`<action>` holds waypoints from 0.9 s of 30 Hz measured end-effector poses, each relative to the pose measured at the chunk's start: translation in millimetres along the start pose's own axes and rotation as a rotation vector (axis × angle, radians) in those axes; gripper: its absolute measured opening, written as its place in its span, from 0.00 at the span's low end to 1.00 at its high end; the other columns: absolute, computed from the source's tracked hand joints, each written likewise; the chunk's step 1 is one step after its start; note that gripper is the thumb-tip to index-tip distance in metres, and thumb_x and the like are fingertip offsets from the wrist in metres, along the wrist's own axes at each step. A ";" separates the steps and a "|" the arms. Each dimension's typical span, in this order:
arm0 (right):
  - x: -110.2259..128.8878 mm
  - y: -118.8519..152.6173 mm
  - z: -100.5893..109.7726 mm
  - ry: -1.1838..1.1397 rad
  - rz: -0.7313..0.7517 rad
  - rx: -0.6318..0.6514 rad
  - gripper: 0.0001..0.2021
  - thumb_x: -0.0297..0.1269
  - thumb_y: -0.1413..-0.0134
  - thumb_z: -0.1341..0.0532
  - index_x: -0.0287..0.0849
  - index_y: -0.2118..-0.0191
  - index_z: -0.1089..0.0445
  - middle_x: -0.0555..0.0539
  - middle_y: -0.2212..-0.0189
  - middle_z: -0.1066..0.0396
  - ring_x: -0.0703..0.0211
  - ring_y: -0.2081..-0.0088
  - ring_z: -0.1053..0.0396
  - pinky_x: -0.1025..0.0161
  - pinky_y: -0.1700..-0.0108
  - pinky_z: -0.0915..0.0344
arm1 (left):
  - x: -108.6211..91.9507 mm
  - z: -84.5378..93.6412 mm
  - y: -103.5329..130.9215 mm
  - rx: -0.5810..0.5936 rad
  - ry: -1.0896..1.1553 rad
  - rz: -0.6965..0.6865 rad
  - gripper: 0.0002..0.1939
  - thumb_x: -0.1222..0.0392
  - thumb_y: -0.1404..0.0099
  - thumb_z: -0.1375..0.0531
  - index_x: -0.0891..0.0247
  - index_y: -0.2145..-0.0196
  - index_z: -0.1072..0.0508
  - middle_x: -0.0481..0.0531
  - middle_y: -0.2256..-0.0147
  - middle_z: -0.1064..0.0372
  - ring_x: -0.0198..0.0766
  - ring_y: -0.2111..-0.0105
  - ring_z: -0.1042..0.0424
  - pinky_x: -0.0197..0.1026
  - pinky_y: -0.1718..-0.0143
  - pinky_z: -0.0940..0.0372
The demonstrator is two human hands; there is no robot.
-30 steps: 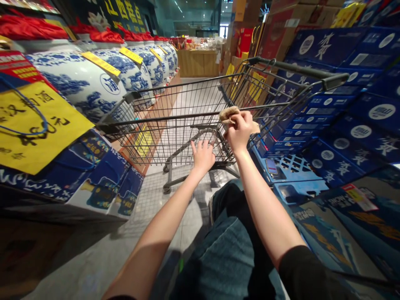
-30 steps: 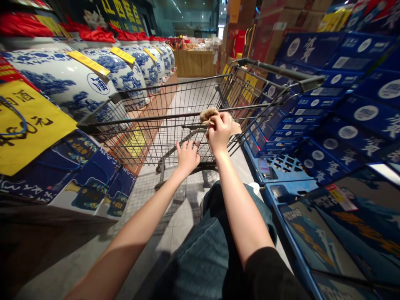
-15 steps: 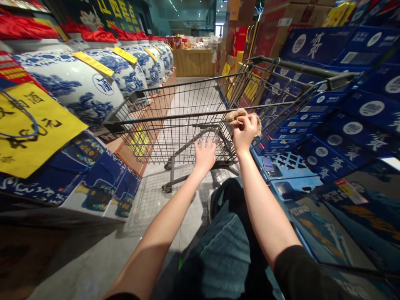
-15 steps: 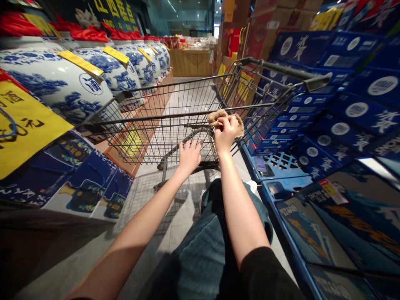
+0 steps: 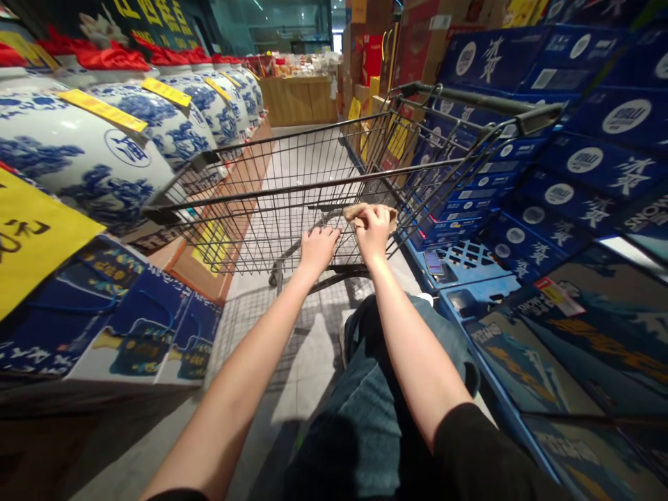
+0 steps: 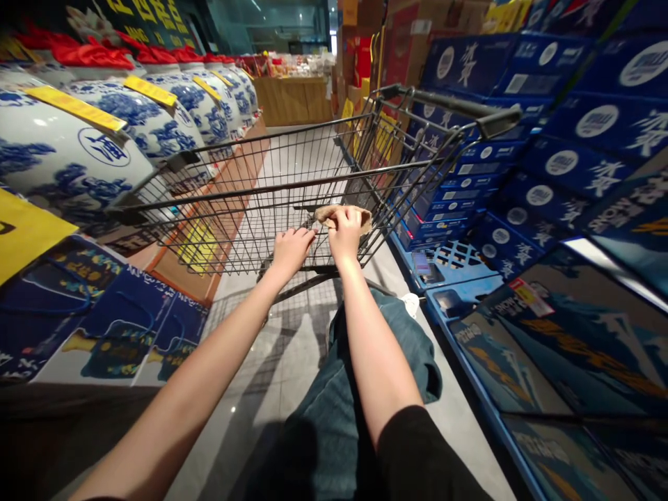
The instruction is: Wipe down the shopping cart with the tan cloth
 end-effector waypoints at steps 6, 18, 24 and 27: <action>1.7 -17.2 12.2 -0.009 0.008 -0.140 0.09 0.23 0.48 0.44 0.44 0.67 0.31 0.43 0.60 0.36 0.49 0.53 0.39 0.45 0.42 0.37 | -10.5 -1.2 3.1 -0.045 0.023 0.042 0.23 0.56 0.22 0.55 0.55 0.40 0.27 0.59 0.51 0.23 0.53 0.48 0.30 0.57 0.47 0.38; -8.6 0.9 17.4 -0.006 -0.022 -0.083 0.07 0.24 0.49 0.43 0.44 0.69 0.32 0.42 0.60 0.36 0.48 0.53 0.39 0.45 0.42 0.37 | -10.2 -0.5 45.6 -0.169 0.137 -0.076 0.23 0.62 0.28 0.46 0.54 0.37 0.29 0.59 0.34 0.37 0.53 0.30 0.44 0.64 0.28 0.53; -1.4 -7.8 19.4 -0.058 -0.071 -0.218 0.08 0.25 0.48 0.45 0.44 0.67 0.32 0.41 0.59 0.37 0.46 0.51 0.41 0.43 0.40 0.40 | 56.6 -13.0 72.3 -0.301 0.110 0.244 0.24 0.61 0.28 0.48 0.58 0.36 0.30 0.62 0.33 0.40 0.57 0.28 0.49 0.65 0.28 0.54; 0.4 14.3 2.1 -0.018 -0.054 -0.107 0.09 0.23 0.48 0.44 0.44 0.67 0.31 0.41 0.59 0.36 0.46 0.51 0.41 0.44 0.40 0.39 | 64.7 -15.4 65.2 -0.297 0.125 0.274 0.23 0.59 0.27 0.48 0.58 0.38 0.29 0.61 0.37 0.34 0.58 0.31 0.45 0.65 0.30 0.51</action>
Point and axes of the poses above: each hand's wrist, its own y-axis away from the middle knuckle, its own z-axis out of the back of the hand, x = y × z, the point moved 5 cm from there along -y, towards the middle knuckle
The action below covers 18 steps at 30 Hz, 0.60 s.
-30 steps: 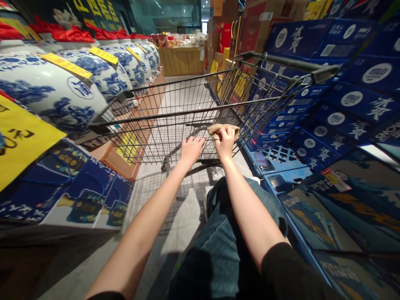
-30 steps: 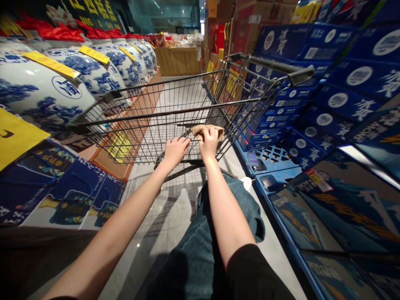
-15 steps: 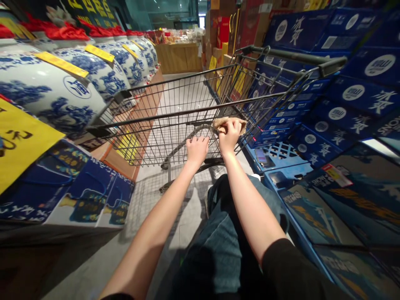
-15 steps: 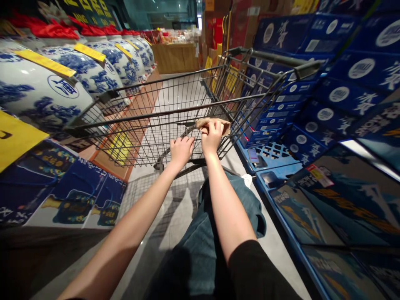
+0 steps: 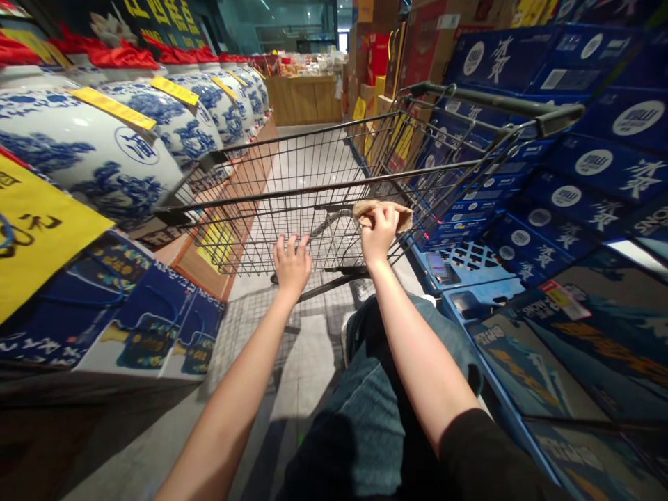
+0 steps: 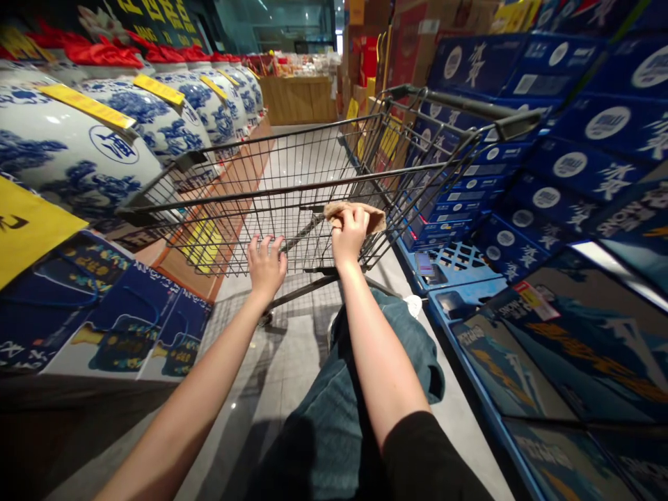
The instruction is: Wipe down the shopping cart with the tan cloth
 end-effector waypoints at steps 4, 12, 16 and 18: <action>0.8 30.5 -17.8 0.049 0.023 0.209 0.10 0.21 0.49 0.43 0.44 0.67 0.30 0.41 0.58 0.33 0.48 0.51 0.41 0.48 0.43 0.36 | -1.4 6.4 -13.8 -0.052 -0.011 0.072 0.18 0.53 0.25 0.49 0.53 0.45 0.24 0.58 0.46 0.26 0.59 0.39 0.37 0.74 0.32 0.58; 27.4 -17.4 4.0 -0.046 0.147 0.075 0.10 0.24 0.43 0.44 0.44 0.62 0.28 0.41 0.57 0.35 0.48 0.50 0.40 0.46 0.41 0.38 | 5.0 15.6 -23.0 0.075 -0.058 0.013 0.21 0.49 0.24 0.52 0.55 0.52 0.20 0.59 0.56 0.24 0.57 0.48 0.35 0.58 0.40 0.43; 17.3 8.6 -11.0 0.002 0.058 0.184 0.10 0.21 0.48 0.43 0.43 0.67 0.30 0.42 0.60 0.34 0.48 0.53 0.41 0.47 0.42 0.38 | 2.3 17.0 -20.1 0.066 -0.084 0.002 0.21 0.50 0.24 0.52 0.55 0.52 0.20 0.59 0.56 0.24 0.57 0.49 0.34 0.58 0.42 0.43; 16.4 24.4 -18.8 0.030 0.024 0.237 0.10 0.20 0.49 0.43 0.43 0.68 0.30 0.42 0.60 0.33 0.49 0.54 0.41 0.49 0.44 0.37 | 0.4 17.2 -20.6 0.071 -0.088 0.001 0.21 0.50 0.24 0.52 0.55 0.52 0.20 0.60 0.56 0.24 0.57 0.49 0.34 0.58 0.43 0.43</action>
Point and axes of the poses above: each hand's wrist, its own y-axis away from the middle knuckle, its own z-axis out of the back of the hand, x = y × z, the point moved 5 cm from there along -y, towards the middle knuckle
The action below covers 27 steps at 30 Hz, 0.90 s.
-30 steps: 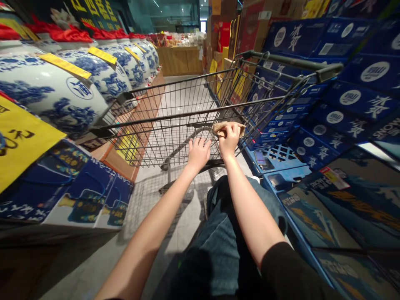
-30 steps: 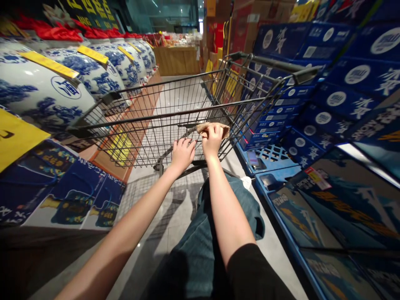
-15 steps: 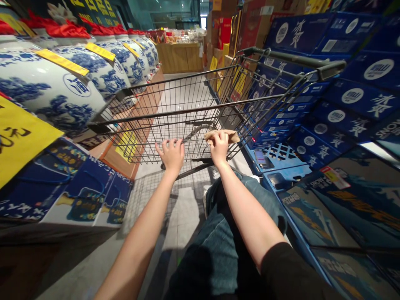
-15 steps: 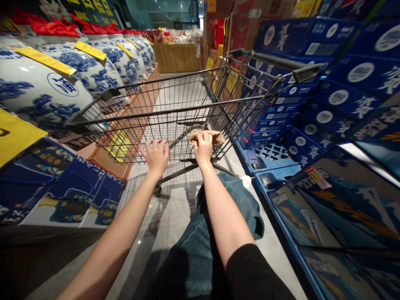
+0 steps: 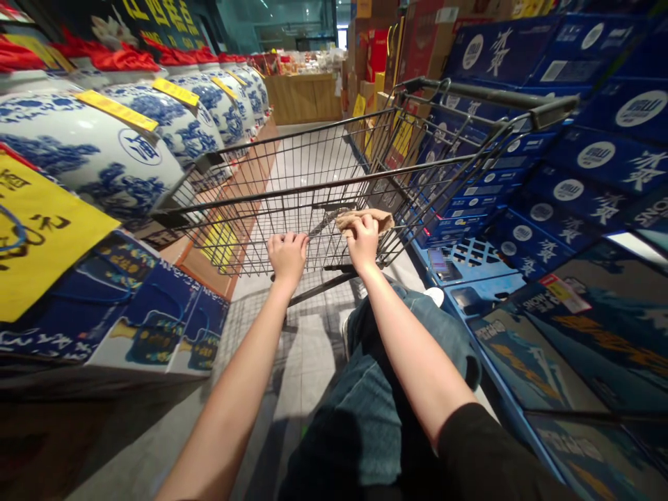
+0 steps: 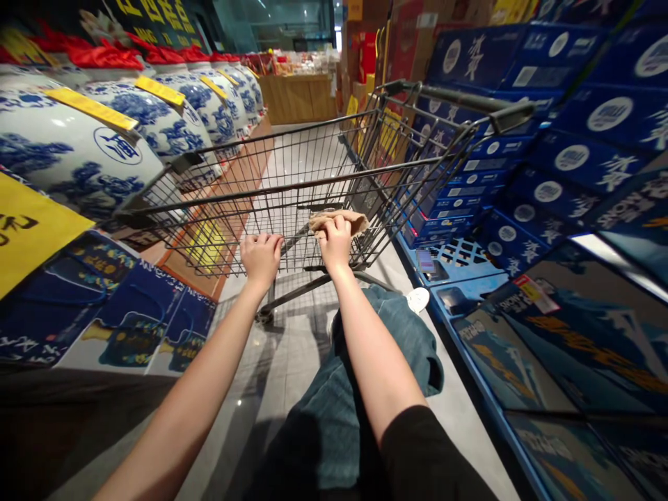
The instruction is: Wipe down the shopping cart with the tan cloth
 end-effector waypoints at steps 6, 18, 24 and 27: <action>32.7 -15.5 14.4 -0.047 0.174 -0.059 0.11 0.22 0.43 0.44 0.44 0.64 0.27 0.43 0.60 0.33 0.49 0.52 0.39 0.52 0.45 0.36 | -3.5 3.3 -2.4 0.020 -0.038 -0.016 0.22 0.50 0.23 0.53 0.56 0.52 0.20 0.59 0.56 0.24 0.57 0.50 0.33 0.57 0.44 0.41; 30.2 3.2 -13.6 0.054 0.155 0.101 0.09 0.23 0.44 0.42 0.43 0.67 0.28 0.40 0.58 0.32 0.48 0.52 0.39 0.51 0.44 0.37 | -21.6 1.6 4.6 -0.001 -0.035 -0.033 0.20 0.50 0.23 0.52 0.56 0.54 0.20 0.58 0.57 0.24 0.55 0.51 0.33 0.55 0.44 0.42; 31.3 -15.3 19.5 0.204 0.148 -0.051 0.04 0.30 0.41 0.41 0.43 0.63 0.28 0.40 0.56 0.31 0.46 0.50 0.39 0.48 0.45 0.41 | -32.4 -0.3 7.9 -0.016 -0.022 -0.054 0.20 0.51 0.23 0.51 0.57 0.53 0.20 0.58 0.57 0.24 0.56 0.52 0.33 0.55 0.47 0.41; 24.1 3.9 5.5 0.321 0.117 0.066 0.04 0.30 0.42 0.40 0.42 0.62 0.28 0.40 0.56 0.29 0.47 0.52 0.39 0.50 0.48 0.41 | -36.6 -1.5 7.9 -0.029 -0.009 -0.058 0.19 0.51 0.23 0.50 0.58 0.53 0.20 0.59 0.57 0.24 0.57 0.52 0.33 0.56 0.48 0.41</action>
Point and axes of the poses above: each hand's wrist, its own y-axis away from the middle knuckle, its own z-axis out of the back of the hand, x = y × z, the point moved 5 cm from there along -y, towards the middle knuckle
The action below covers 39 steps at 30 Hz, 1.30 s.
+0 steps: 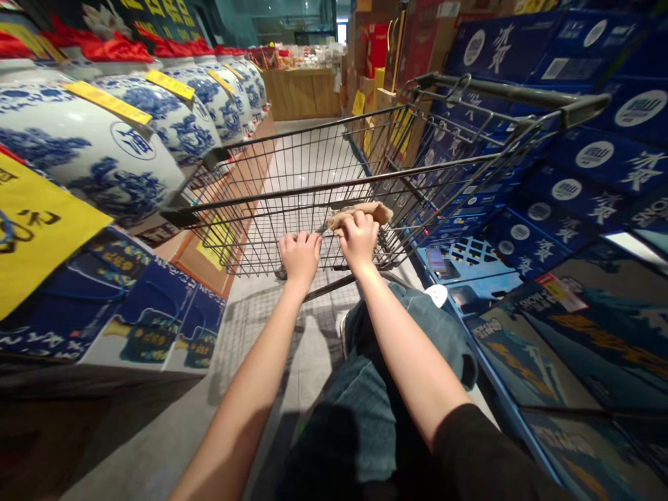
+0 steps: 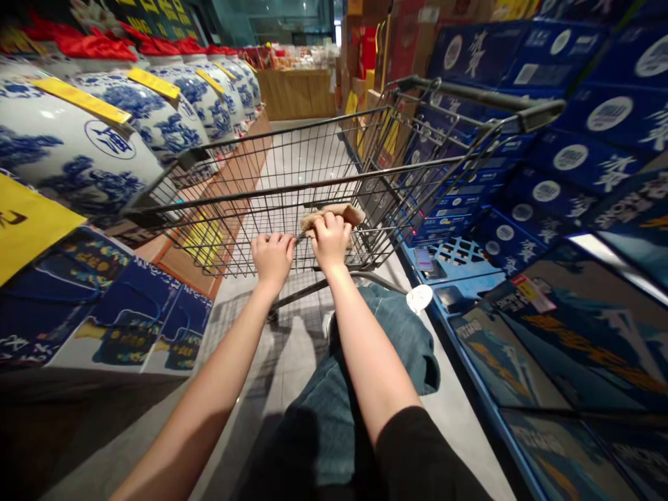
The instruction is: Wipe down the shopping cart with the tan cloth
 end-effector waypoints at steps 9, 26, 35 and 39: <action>-15.4 -28.1 41.3 -0.186 0.054 -0.353 0.10 0.29 0.39 0.45 0.45 0.59 0.27 0.42 0.56 0.35 0.49 0.50 0.38 0.49 0.45 0.38 | -5.6 0.5 3.8 -0.021 0.024 -0.014 0.18 0.51 0.24 0.49 0.58 0.55 0.20 0.59 0.59 0.24 0.56 0.54 0.32 0.56 0.49 0.42; -51.4 -35.5 45.5 -0.195 -0.073 -0.414 0.09 0.26 0.45 0.43 0.41 0.59 0.30 0.40 0.56 0.38 0.46 0.50 0.39 0.40 0.41 0.37 | -7.8 -0.7 8.7 -0.042 0.051 -0.007 0.18 0.52 0.23 0.49 0.57 0.54 0.20 0.59 0.59 0.24 0.57 0.52 0.33 0.56 0.48 0.42; -32.7 8.9 6.0 -0.123 -0.112 -0.120 0.08 0.22 0.54 0.39 0.42 0.67 0.31 0.42 0.62 0.35 0.49 0.56 0.40 0.50 0.48 0.34 | -5.2 -0.2 3.5 -0.026 0.035 0.015 0.18 0.51 0.24 0.49 0.57 0.53 0.20 0.59 0.59 0.23 0.57 0.53 0.33 0.56 0.47 0.42; -28.3 -19.6 33.3 -0.222 -0.008 -0.293 0.08 0.24 0.46 0.43 0.42 0.64 0.30 0.42 0.59 0.35 0.49 0.53 0.38 0.47 0.45 0.35 | -5.0 -0.1 5.3 -0.028 0.029 0.011 0.19 0.51 0.24 0.50 0.57 0.53 0.19 0.58 0.59 0.23 0.57 0.53 0.33 0.56 0.47 0.42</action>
Point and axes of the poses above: each hand's wrist, its own y-axis away from the middle knuckle, its own z-axis out of the back of the hand, x = y × z, the point moved 5 cm from there along -y, towards the middle knuckle
